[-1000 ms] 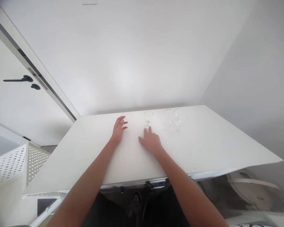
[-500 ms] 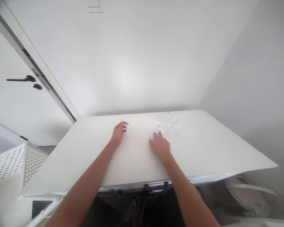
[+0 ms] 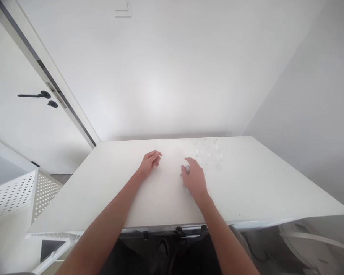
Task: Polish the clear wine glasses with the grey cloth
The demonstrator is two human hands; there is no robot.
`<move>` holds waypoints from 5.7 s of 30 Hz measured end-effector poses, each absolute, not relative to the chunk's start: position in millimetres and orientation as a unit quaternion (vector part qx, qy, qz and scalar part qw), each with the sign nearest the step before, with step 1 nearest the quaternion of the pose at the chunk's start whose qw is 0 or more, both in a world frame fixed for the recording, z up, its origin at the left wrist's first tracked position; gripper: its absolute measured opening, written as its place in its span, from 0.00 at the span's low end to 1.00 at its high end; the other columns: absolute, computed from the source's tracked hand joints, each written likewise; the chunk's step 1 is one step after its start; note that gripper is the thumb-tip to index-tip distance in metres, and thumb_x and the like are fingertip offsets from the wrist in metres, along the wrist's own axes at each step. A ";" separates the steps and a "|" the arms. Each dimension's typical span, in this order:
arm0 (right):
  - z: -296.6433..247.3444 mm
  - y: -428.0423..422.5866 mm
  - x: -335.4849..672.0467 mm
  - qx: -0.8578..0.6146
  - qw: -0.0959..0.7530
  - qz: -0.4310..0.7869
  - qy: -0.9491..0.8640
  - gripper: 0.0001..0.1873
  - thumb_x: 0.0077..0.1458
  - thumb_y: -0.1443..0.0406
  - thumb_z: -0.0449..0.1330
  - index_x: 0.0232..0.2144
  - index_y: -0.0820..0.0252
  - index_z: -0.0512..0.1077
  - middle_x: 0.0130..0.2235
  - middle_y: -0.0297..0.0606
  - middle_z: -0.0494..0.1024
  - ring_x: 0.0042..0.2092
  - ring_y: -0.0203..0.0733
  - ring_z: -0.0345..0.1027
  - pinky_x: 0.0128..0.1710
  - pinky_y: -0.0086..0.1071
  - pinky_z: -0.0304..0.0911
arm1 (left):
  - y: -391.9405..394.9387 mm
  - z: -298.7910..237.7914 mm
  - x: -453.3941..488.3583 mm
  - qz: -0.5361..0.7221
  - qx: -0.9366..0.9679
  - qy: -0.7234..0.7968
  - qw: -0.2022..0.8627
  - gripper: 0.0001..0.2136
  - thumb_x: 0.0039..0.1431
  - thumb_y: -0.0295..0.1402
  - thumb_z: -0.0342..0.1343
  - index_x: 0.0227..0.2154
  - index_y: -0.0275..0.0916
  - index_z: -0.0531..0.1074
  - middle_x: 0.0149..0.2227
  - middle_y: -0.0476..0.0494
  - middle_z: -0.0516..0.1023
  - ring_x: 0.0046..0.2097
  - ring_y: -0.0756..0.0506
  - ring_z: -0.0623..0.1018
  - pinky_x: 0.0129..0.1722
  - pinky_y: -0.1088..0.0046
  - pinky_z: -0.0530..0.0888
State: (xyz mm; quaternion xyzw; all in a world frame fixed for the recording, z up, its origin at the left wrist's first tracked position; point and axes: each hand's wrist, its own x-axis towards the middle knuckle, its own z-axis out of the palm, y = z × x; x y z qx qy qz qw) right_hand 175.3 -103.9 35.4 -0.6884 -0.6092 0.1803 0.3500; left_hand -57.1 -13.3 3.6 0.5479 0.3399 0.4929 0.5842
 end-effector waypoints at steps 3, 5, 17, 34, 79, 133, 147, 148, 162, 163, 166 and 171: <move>54.3 -85.6 150.1 -0.552 0.523 0.348 -0.548 0.24 0.61 0.50 0.56 0.56 0.51 0.71 0.61 0.42 0.73 0.61 0.51 0.68 0.59 0.46 0.65 | -16.2 5.6 -53.0 0.455 0.536 0.297 0.646 0.24 0.61 0.55 0.56 0.45 0.39 0.79 0.39 0.38 0.78 0.34 0.46 0.77 0.34 0.66 0.74; 58.9 -63.5 136.8 -0.442 0.558 0.479 -0.514 0.27 0.59 0.51 0.58 0.58 0.51 0.68 0.63 0.43 0.72 0.58 0.51 0.71 0.53 0.45 0.70 | -17.8 7.2 -50.8 0.439 0.526 0.270 0.677 0.28 0.62 0.58 0.53 0.48 0.38 0.77 0.43 0.35 0.79 0.43 0.40 0.80 0.41 0.61 0.77; 24.8 -29.8 131.7 -0.394 0.479 0.625 -0.475 0.24 0.46 0.58 0.65 0.47 0.57 0.73 0.42 0.39 0.80 0.40 0.44 0.74 0.37 0.34 0.68 | -8.8 1.9 -55.9 0.573 0.495 0.366 0.541 0.15 0.55 0.46 0.66 0.37 0.39 0.76 0.36 0.45 0.77 0.36 0.48 0.76 0.37 0.69 0.74; 21.6 -28.2 125.1 -0.337 0.605 0.620 -0.368 0.33 0.39 0.59 0.75 0.48 0.50 0.70 0.42 0.35 0.81 0.42 0.46 0.75 0.41 0.38 0.70 | -15.9 6.3 -53.7 0.521 0.511 0.346 0.590 0.45 0.51 0.42 0.70 0.68 0.49 0.50 0.43 0.40 0.82 0.41 0.41 0.81 0.44 0.61 0.75; 9.7 -25.3 116.6 -0.531 0.556 0.308 -0.560 0.16 0.63 0.48 0.52 0.39 0.52 0.65 0.32 0.32 0.69 0.33 0.42 0.62 0.34 0.34 0.60 | -16.8 5.6 -50.0 0.493 0.573 0.408 0.512 0.22 0.57 0.55 0.61 0.39 0.40 0.70 0.27 0.49 0.71 0.27 0.50 0.69 0.27 0.73 0.68; 166.7 -23.3 297.3 -0.607 0.201 0.134 -0.757 0.10 0.50 0.56 0.69 0.34 0.51 0.80 0.48 0.40 0.79 0.48 0.50 0.75 0.34 0.34 0.70 | -41.0 27.9 -56.0 0.175 0.596 0.252 0.742 0.16 0.53 0.43 0.68 0.41 0.39 0.81 0.45 0.35 0.82 0.41 0.39 0.82 0.39 0.66 0.77; 149.4 -1.2 273.5 -0.681 0.195 0.191 -0.680 0.23 0.48 0.61 0.69 0.47 0.54 0.71 0.50 0.46 0.79 0.29 0.38 0.72 0.23 0.33 0.71 | -42.8 30.9 -53.3 0.171 0.604 0.237 0.742 0.16 0.54 0.44 0.68 0.38 0.37 0.81 0.42 0.35 0.82 0.39 0.41 0.82 0.37 0.66 0.76; 150.9 -2.3 272.5 -0.676 0.186 0.200 -0.684 0.23 0.48 0.62 0.68 0.47 0.54 0.71 0.51 0.44 0.79 0.30 0.38 0.73 0.23 0.33 0.72 | -42.8 31.4 -53.0 0.168 0.605 0.231 0.743 0.16 0.54 0.44 0.68 0.39 0.37 0.81 0.42 0.35 0.82 0.38 0.41 0.82 0.37 0.67 0.75; 160.2 -11.9 289.3 -0.605 0.039 0.152 -0.781 0.20 0.45 0.71 0.59 0.40 0.51 0.81 0.54 0.39 0.73 0.47 0.46 0.77 0.36 0.29 0.71 | -39.5 25.7 -52.9 0.162 0.604 0.240 0.742 0.17 0.58 0.43 0.65 0.45 0.37 0.79 0.46 0.36 0.80 0.43 0.44 0.80 0.43 0.69 0.74; 160.0 -10.5 288.7 -0.610 0.029 0.149 -0.777 0.20 0.44 0.71 0.59 0.40 0.51 0.81 0.54 0.39 0.74 0.47 0.46 0.77 0.36 0.29 0.70 | -39.9 26.2 -53.0 0.162 0.604 0.240 0.743 0.17 0.58 0.43 0.65 0.44 0.37 0.79 0.46 0.36 0.80 0.42 0.44 0.80 0.43 0.69 0.74; 158.8 -5.4 285.6 -0.635 0.003 0.154 -0.757 0.21 0.43 0.72 0.59 0.41 0.54 0.81 0.50 0.41 0.78 0.44 0.46 0.77 0.33 0.30 0.68 | -40.5 26.9 -52.9 0.164 0.604 0.240 0.742 0.18 0.58 0.44 0.65 0.44 0.36 0.79 0.46 0.36 0.80 0.42 0.44 0.80 0.42 0.69 0.74; 153.8 1.9 282.2 -0.631 -0.023 0.221 -0.744 0.16 0.42 0.73 0.60 0.36 0.58 0.78 0.42 0.41 0.81 0.35 0.42 0.77 0.30 0.30 0.67 | -40.2 25.8 -52.8 0.166 0.602 0.245 0.742 0.19 0.57 0.44 0.66 0.46 0.37 0.79 0.47 0.35 0.80 0.43 0.43 0.80 0.43 0.69 0.74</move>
